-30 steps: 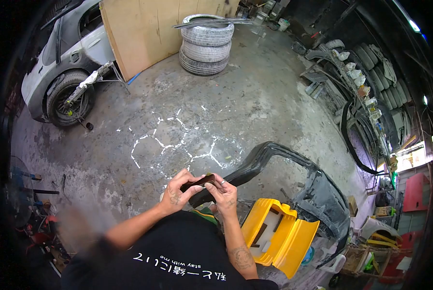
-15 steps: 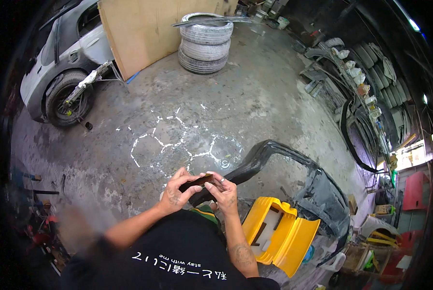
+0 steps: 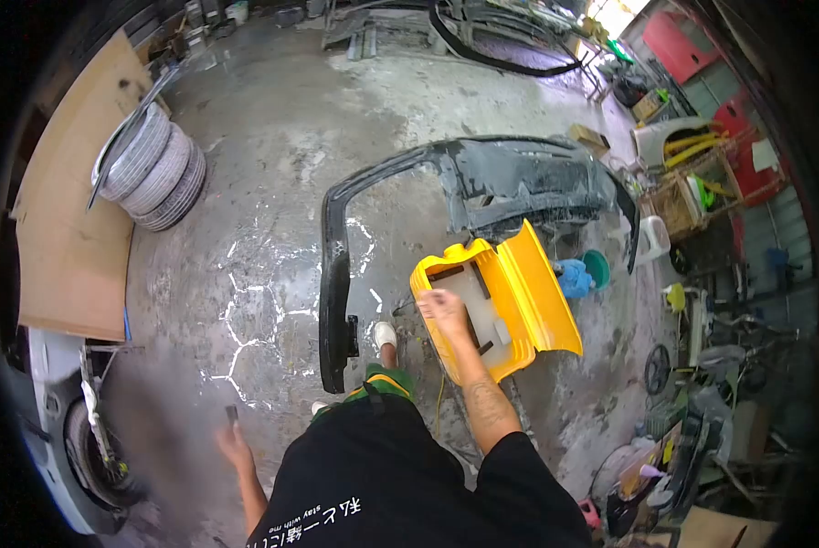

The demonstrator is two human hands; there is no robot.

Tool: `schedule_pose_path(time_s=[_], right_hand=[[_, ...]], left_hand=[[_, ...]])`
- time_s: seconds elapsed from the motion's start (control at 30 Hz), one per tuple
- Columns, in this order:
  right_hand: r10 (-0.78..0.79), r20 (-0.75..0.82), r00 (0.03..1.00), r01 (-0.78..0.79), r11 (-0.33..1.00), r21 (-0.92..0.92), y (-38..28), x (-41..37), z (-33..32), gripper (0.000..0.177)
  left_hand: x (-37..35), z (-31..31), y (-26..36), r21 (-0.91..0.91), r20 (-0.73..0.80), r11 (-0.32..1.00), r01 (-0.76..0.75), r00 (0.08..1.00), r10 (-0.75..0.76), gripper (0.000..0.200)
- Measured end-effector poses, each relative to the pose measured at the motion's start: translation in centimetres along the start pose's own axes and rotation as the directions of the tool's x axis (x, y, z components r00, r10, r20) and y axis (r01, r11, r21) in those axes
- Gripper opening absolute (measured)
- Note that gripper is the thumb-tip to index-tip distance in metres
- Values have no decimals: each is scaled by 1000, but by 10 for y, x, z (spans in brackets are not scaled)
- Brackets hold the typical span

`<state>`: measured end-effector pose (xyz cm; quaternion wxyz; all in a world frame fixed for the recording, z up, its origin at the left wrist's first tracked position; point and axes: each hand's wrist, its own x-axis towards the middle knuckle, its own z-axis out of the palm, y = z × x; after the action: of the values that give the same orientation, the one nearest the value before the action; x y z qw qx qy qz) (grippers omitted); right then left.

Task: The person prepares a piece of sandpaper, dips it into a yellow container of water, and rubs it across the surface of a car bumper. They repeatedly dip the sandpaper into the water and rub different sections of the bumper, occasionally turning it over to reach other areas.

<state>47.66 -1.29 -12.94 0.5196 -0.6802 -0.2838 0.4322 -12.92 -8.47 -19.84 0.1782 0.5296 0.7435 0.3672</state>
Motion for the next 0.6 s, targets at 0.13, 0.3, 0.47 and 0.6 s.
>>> schedule_pose_path(time_s=[0.13,0.3,0.47,0.6], right_hand=[[205,-308,929,-194,979,66,66,15,-87,30],[509,-102,855,-495,858,137,147,35,-100,33],[686,-99,721,-684,727,63,203,53,-76,32],[233,-332,914,-376,795,-476,335,64,-101,29]], left_hand=[[-11,-2,-14,106,127,994,38,991,-51,32],[-4,12,24,376,289,916,-137,957,24,31],[17,18,110,386,347,916,-108,937,-36,31],[30,34,152,427,303,895,-129,953,-8,30]])
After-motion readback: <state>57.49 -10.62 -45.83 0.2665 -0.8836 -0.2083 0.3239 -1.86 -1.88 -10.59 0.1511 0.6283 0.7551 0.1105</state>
